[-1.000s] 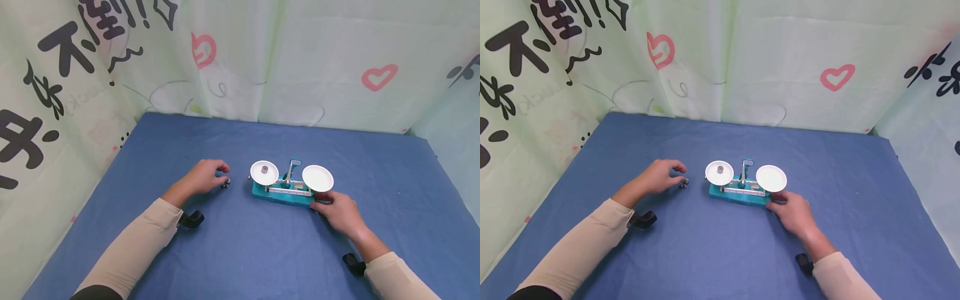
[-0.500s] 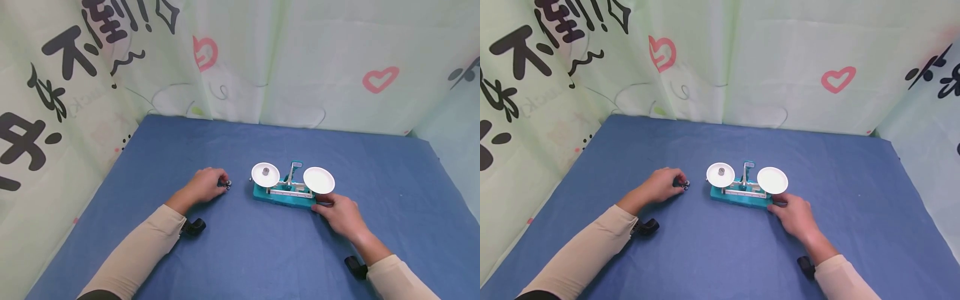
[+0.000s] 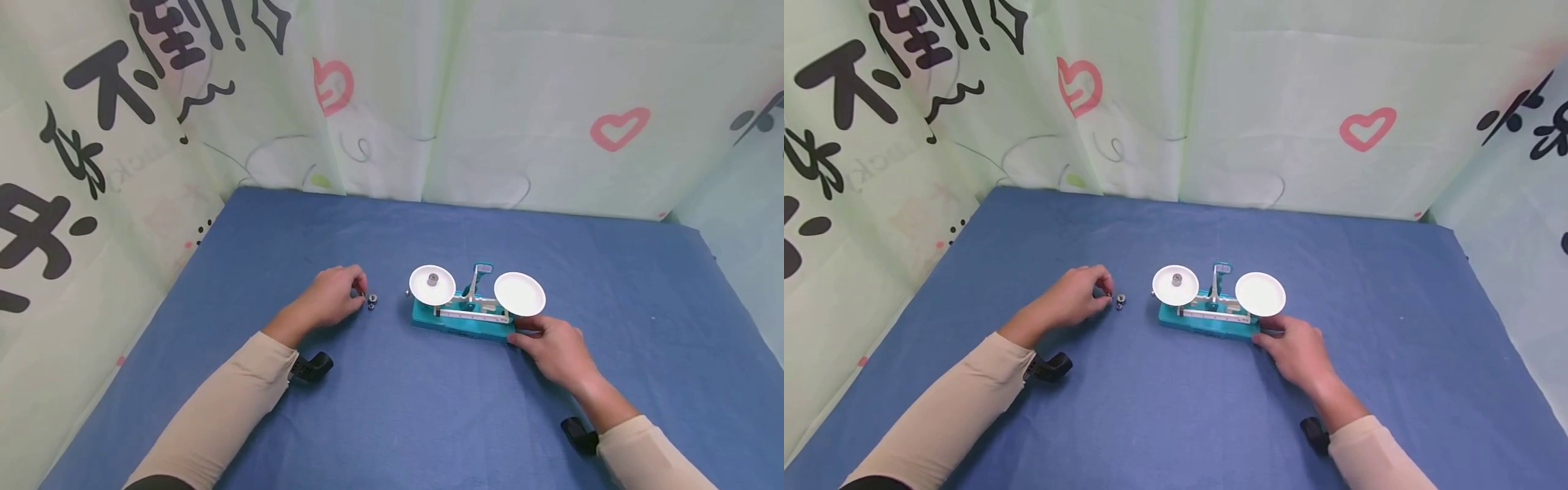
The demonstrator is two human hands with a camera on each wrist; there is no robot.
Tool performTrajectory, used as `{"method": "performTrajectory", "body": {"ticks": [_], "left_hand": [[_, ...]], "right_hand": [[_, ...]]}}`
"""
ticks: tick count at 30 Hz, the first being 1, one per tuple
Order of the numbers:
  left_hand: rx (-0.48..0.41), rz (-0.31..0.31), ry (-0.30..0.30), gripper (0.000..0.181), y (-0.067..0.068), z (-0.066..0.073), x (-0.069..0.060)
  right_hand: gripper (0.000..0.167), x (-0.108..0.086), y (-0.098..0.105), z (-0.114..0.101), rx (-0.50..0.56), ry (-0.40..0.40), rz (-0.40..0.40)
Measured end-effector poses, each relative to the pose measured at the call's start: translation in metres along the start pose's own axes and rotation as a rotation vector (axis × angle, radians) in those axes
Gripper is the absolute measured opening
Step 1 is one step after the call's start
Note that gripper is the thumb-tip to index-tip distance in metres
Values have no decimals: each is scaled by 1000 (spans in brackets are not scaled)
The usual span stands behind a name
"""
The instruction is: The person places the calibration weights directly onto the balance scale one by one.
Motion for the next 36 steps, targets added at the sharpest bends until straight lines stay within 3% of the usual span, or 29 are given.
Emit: {"method": "performTrajectory", "body": {"ticks": [7, 16, 23, 27, 32, 36], "left_hand": [[-48, 18, -48, 13, 18, 16, -8], [-46, 31, -151, 14, 29, 49, -7], [-13, 13, -188, 18, 26, 77, 3], [62, 21, -212, 17, 22, 91, 9], [163, 62, -232, 16, 17, 100, 14], [188, 94, -257, 13, 14, 102, 14]], "right_hand": [[37, 0, 1, 0, -2, 10, 3], [35, -1, 1, 0, 1, 19, 18], [35, 0, 1, 0, -2, 18, 16], [36, 0, 1, -1, -1, 9, 9], [36, 0, 1, -1, -3, 5, 0], [36, 0, 1, -1, -1, 2, 0]]}}
Point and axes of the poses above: each hand's wrist, its own x-axis towards the middle knuckle, its own y-axis out of the back of the hand, z = x × y, the point moved 3 cm from there along x, towards the middle knuckle, and after that the axes turned 15 degrees about y, right-handed, at the moved point
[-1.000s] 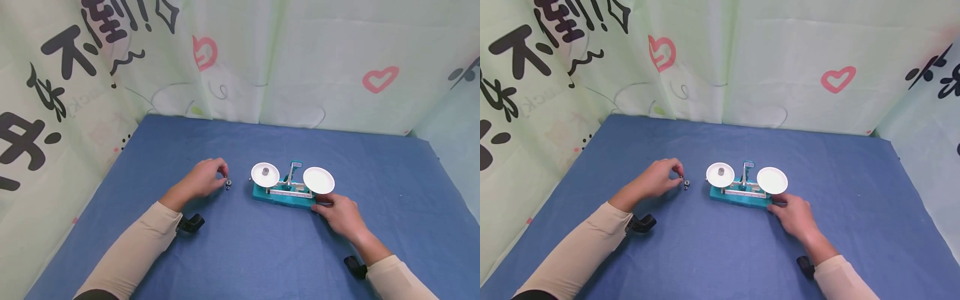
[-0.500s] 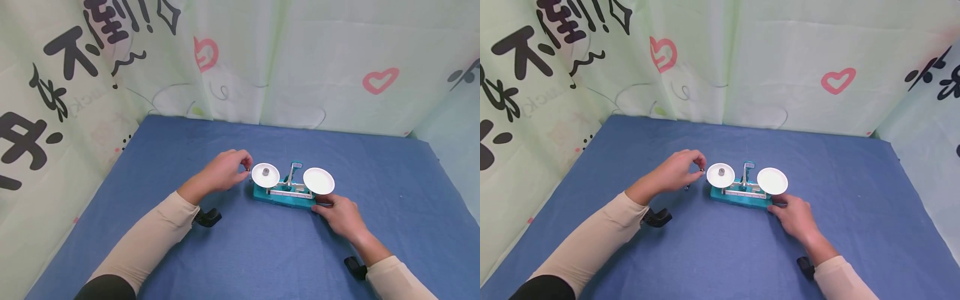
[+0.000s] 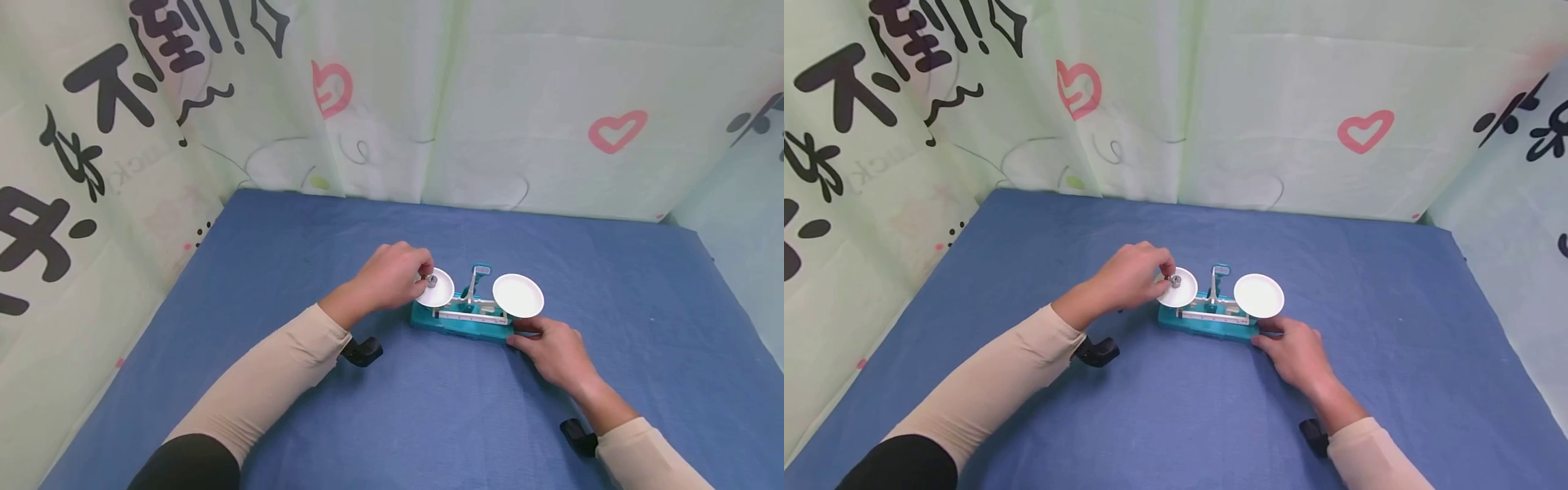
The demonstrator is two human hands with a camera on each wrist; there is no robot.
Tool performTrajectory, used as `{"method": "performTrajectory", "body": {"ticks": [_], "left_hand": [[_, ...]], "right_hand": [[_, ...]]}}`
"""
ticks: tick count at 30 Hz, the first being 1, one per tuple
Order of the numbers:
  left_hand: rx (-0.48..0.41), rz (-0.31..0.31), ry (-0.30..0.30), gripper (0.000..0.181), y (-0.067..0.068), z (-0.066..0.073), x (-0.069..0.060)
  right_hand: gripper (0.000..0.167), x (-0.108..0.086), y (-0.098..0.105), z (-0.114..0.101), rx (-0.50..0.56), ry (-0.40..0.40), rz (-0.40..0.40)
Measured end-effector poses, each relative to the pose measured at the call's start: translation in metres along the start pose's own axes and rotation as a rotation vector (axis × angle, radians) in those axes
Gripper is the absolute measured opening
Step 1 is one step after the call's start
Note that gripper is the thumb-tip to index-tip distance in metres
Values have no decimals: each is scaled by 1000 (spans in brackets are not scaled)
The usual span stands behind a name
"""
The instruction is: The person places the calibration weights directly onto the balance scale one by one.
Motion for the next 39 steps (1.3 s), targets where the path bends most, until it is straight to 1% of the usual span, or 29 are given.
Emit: {"method": "performTrajectory", "body": {"ticks": [4, 10, 14, 18, 21, 24, 27, 31, 33, 36, 39], "left_hand": [[22, 18, -15, 11, -1, 0, 0], [28, -16, 13, 11, -3, -2, 0], [5, -26, 25, 13, -2, -6, 0], [-61, -38, 31, 17, 3, -16, -1], [-107, -50, 47, 20, 7, -28, -1], [-124, -69, 69, 22, 8, -42, -1], [-145, -108, 97, 22, 3, -54, -1], [-178, -162, 131, 22, -8, -68, -4], [-180, -188, 150, 22, -15, -75, -7], [-154, -218, 168, 22, -24, -84, -11], [-133, -220, 143, 20, -31, -90, -14]], "right_hand": [[36, 0, 0, 0, 0, -5, -5], [36, 1, 0, 1, 2, -3, -10], [36, 1, 0, 0, 4, -6, -9], [37, 2, -1, 1, 0, -13, -16], [38, 3, 0, 2, -5, -15, -18], [37, 3, 0, 2, -8, -11, -15], [37, 3, 0, 2, -8, -5, -11], [37, 2, 1, 1, -7, 0, -9], [37, 2, 1, 1, -9, 3, -7], [36, 1, 1, 0, -9, 3, -4], [36, 1, 1, 1, -3, -1, -4]]}}
Point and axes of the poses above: each hand's wrist, its own x-axis towards the middle knuckle, its own y-axis out of the back of the hand, z = x × y, the point moved 3 cm from there along x, towards the middle knuckle, and after that the axes turned 15 degrees about y, right-handed, at the moved point
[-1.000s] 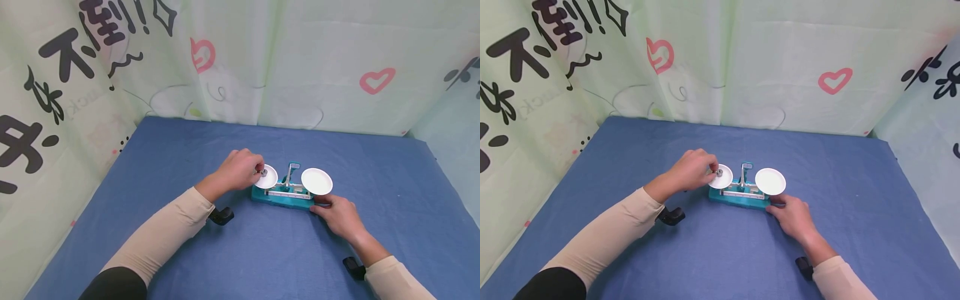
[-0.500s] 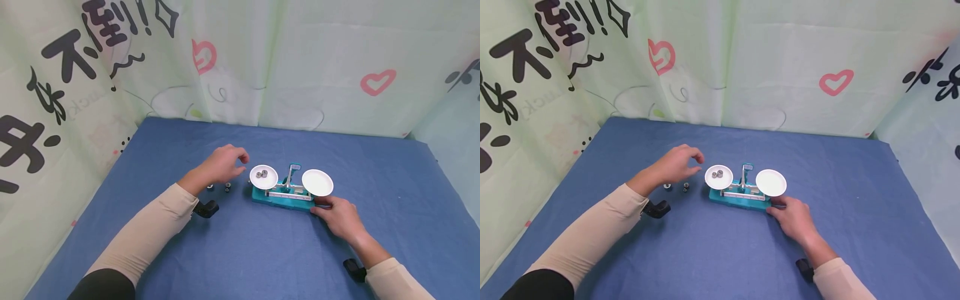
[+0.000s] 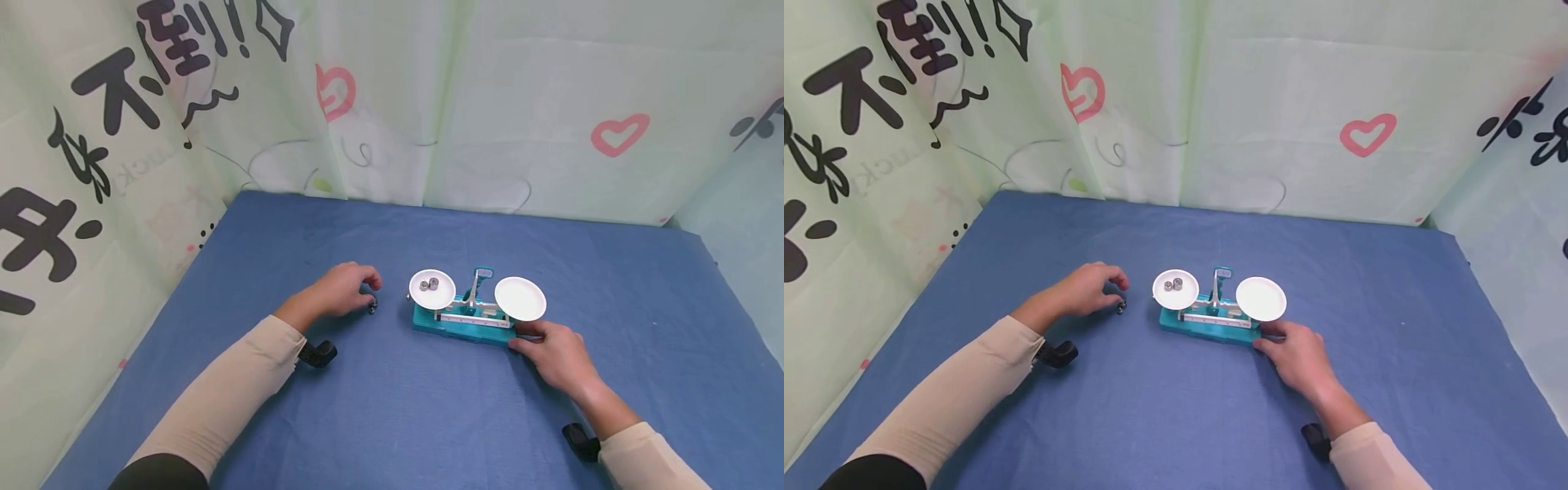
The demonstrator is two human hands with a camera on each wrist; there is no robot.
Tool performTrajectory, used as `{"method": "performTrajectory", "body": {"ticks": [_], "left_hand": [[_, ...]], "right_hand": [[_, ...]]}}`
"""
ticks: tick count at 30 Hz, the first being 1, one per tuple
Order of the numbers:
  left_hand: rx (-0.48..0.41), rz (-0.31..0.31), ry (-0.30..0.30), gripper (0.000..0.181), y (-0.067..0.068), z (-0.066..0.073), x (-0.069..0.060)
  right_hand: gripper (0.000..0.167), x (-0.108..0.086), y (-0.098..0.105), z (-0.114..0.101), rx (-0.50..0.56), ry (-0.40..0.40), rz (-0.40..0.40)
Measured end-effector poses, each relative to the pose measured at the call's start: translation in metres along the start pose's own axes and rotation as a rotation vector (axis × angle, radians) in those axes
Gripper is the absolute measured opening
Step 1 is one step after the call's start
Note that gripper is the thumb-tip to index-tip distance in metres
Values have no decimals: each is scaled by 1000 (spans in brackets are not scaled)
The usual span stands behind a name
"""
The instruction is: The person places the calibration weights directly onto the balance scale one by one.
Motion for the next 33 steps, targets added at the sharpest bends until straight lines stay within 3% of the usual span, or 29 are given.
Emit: {"method": "performTrajectory", "body": {"ticks": [5, 8, 21, 29, 33], "left_hand": [[35, 25, -90, 14, -7, -5, 0], [57, 24, -115, 15, -9, -5, 2], [25, -16, -33, 16, -11, -3, 8], [16, -8, -43, 16, -14, -5, 9], [7, 13, -39, 17, -9, -3, 7]], "right_hand": [[37, 0, 0, 0, 5, -4, -2], [36, 0, 0, 0, 1, -5, -2], [35, 0, -1, -2, -10, -4, 4], [36, 0, -1, 0, 0, -4, -4], [36, 1, 0, 1, 4, 1, -5]]}}
Point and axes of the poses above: each hand's wrist, its own x-axis towards the middle knuckle, its own y-axis out of the back of the hand, z = x × y, the point moved 3 cm from there along x, towards the middle knuckle, and after that the axes turned 15 degrees about y, right-handed, at the moved point
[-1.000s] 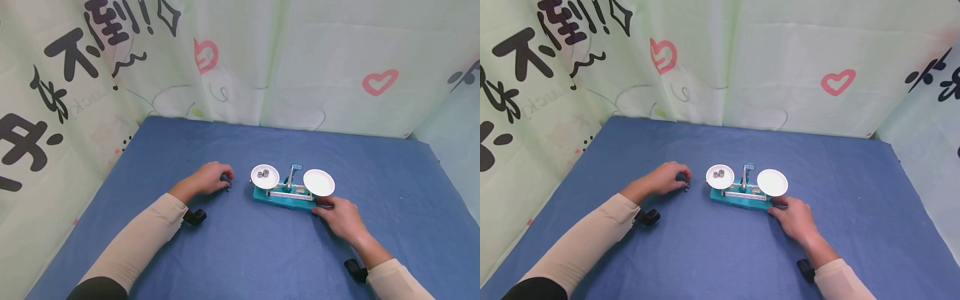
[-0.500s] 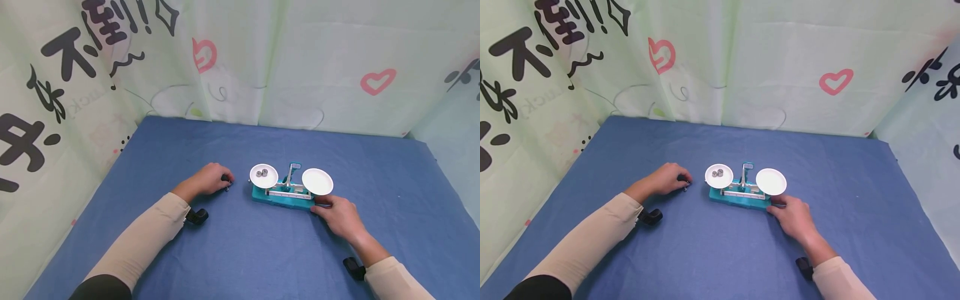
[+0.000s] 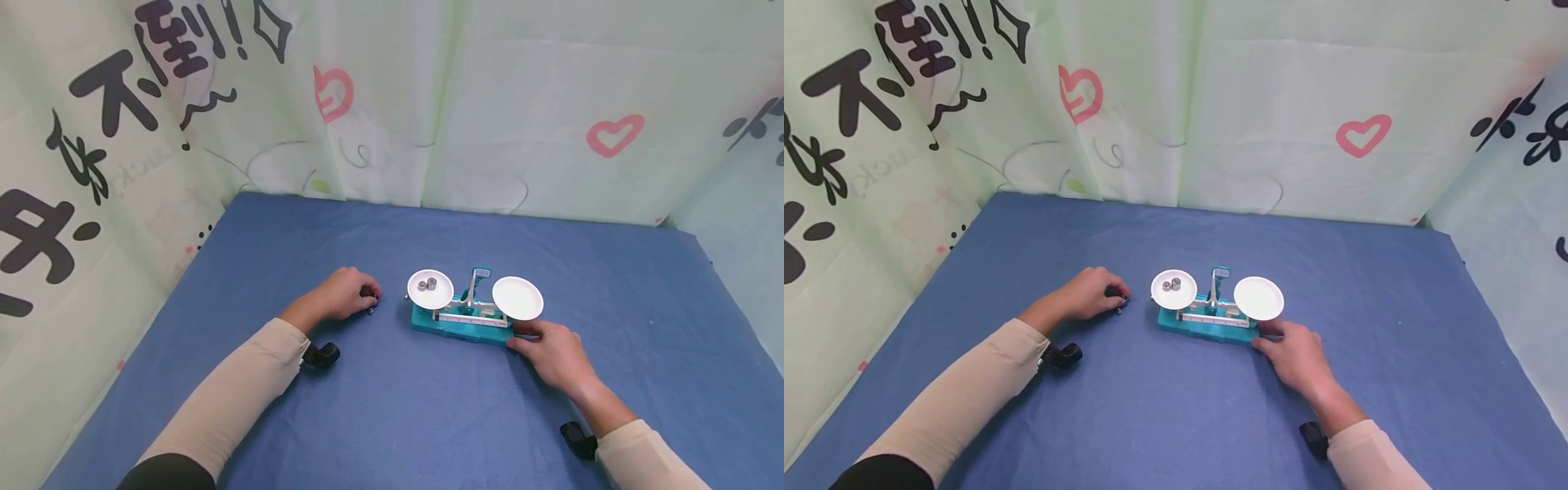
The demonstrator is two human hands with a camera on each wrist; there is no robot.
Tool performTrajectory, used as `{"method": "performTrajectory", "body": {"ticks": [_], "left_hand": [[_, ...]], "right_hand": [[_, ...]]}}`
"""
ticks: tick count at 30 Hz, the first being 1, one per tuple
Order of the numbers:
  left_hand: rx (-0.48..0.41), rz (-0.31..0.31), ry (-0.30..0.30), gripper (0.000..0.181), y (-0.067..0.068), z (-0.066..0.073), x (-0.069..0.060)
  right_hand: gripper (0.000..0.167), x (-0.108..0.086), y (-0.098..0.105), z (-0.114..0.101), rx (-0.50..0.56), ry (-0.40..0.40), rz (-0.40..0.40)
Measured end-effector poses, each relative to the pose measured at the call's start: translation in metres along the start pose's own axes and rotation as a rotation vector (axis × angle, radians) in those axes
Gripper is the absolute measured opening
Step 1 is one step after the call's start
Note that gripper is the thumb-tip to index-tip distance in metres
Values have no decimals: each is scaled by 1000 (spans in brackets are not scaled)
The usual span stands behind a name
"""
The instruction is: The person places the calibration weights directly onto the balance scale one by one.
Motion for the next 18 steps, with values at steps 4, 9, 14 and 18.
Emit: {"method": "performTrajectory", "body": {"ticks": [4, 9, 14, 18], "left_hand": [[-38, 42, 4, 19, 15, 8, -7], [-88, 107, -43, 19, 39, 28, -17], [-105, 121, -64, 18, 49, 51, -23], [-79, 110, -92, 18, 46, 68, -22]], "right_hand": [[36, 0, 0, -1, -1, 2, 3], [37, 1, 1, -1, 1, -6, -3], [37, 1, 1, 0, 5, -7, -6], [37, 1, 1, 0, 12, -6, -6]]}}
Point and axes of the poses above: each hand's wrist, its own x-axis towards the middle knuckle, its own y-axis out of the back of the hand, z = x × y, the point moved 3 cm from there along x, towards the middle knuckle, and after that the axes turned 15 degrees about y, right-handed, at the moved point
